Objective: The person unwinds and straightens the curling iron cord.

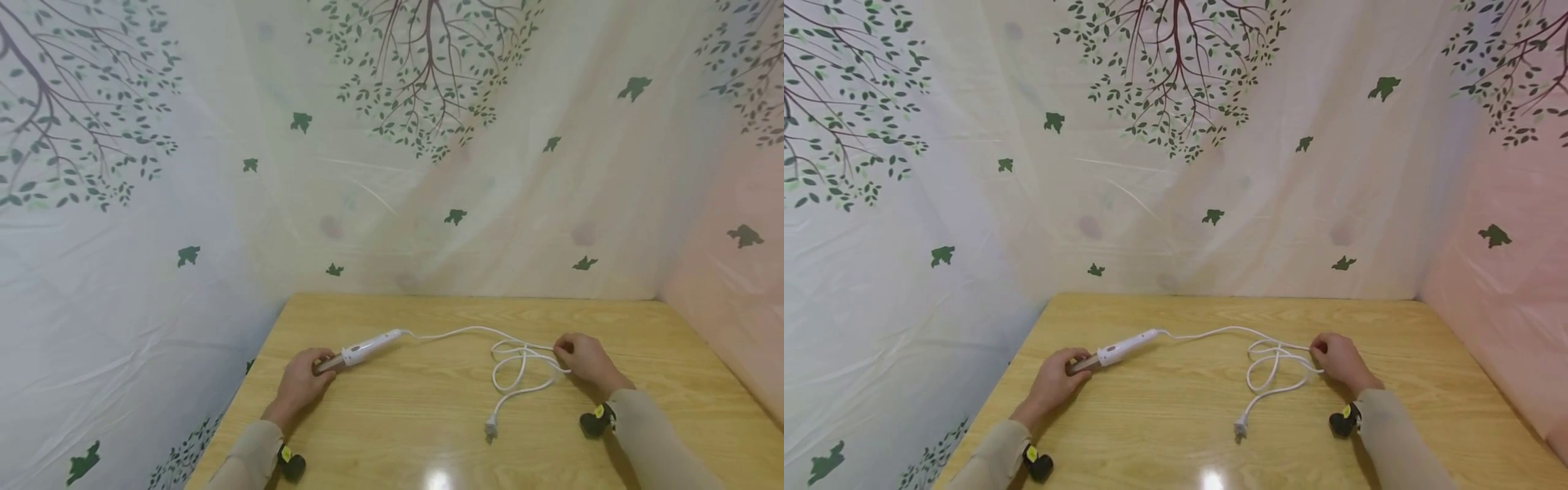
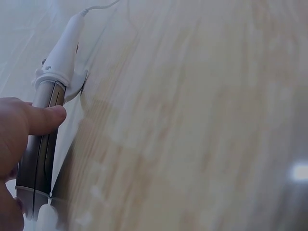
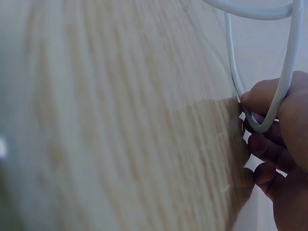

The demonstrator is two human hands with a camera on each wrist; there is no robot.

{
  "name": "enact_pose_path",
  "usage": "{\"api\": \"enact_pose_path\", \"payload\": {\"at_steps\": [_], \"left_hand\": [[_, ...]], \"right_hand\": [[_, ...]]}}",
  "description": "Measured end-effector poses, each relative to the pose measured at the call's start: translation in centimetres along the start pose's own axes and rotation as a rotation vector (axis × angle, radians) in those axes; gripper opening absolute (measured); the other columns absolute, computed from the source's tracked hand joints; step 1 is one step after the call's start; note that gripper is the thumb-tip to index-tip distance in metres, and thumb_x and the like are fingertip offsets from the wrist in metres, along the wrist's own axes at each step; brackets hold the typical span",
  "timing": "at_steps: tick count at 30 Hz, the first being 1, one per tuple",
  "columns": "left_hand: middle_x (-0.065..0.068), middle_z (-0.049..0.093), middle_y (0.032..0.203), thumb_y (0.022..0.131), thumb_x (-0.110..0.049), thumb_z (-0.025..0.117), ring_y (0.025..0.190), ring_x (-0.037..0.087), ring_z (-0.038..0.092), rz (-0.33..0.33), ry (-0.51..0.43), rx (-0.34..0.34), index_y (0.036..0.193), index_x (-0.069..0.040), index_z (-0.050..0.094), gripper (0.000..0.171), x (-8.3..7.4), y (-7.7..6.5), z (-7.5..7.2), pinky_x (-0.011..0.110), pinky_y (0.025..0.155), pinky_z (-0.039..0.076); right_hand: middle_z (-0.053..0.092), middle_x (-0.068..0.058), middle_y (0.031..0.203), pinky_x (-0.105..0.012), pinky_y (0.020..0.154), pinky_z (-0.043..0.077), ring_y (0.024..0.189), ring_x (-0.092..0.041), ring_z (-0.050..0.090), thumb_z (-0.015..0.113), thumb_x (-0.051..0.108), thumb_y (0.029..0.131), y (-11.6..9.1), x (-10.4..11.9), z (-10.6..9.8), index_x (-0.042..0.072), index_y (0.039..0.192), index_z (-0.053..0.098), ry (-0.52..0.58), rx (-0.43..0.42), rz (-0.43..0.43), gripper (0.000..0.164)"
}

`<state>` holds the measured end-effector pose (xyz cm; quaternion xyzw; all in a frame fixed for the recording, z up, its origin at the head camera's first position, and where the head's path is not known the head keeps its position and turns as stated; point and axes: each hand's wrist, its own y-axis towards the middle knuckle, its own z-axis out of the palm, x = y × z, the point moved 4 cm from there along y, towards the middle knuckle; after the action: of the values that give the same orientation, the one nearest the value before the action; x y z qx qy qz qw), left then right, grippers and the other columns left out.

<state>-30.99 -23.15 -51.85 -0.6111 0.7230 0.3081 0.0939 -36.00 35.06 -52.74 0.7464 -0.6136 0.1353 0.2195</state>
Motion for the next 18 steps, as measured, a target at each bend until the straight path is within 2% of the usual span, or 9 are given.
{"api": "enact_pose_path", "payload": {"at_steps": [6,12,18], "left_hand": [[-0.003,0.069,0.097,0.071,-0.016,0.087,0.09,0.016,0.061,0.035,0.023,-0.028,0.103,-0.021,0.07,0.037,-0.41,-0.11,-0.05,0.042,0.081,0.051],[-0.004,0.068,0.098,0.07,-0.017,0.087,0.092,0.016,0.06,0.06,0.055,-0.026,0.104,-0.023,0.07,0.038,-0.59,-0.36,0.08,0.042,0.083,0.05],[-0.003,0.068,0.099,0.067,-0.02,0.089,0.091,0.018,0.06,0.11,0.072,-0.063,0.102,-0.023,0.071,0.04,-0.83,-0.64,0.02,0.045,0.082,0.048]], "right_hand": [[0.066,-0.004,0.082,-0.035,0.067,0.047,0.076,-0.017,0.057,0.065,0.007,0.088,0.0,-0.11,-0.13,0.003,0.088,0.068,0.009,-0.011,-0.026,0.004],[0.067,-0.005,0.085,-0.034,0.068,0.046,0.078,-0.019,0.058,0.065,0.009,0.088,0.06,-0.34,-0.1,0.004,0.09,0.068,0.024,0.016,0.022,0.006],[0.066,-0.006,0.085,-0.033,0.067,0.045,0.078,-0.019,0.057,0.065,0.009,0.089,0.04,-0.49,-0.16,0.003,0.091,0.068,0.041,0.027,0.039,0.007]]}}
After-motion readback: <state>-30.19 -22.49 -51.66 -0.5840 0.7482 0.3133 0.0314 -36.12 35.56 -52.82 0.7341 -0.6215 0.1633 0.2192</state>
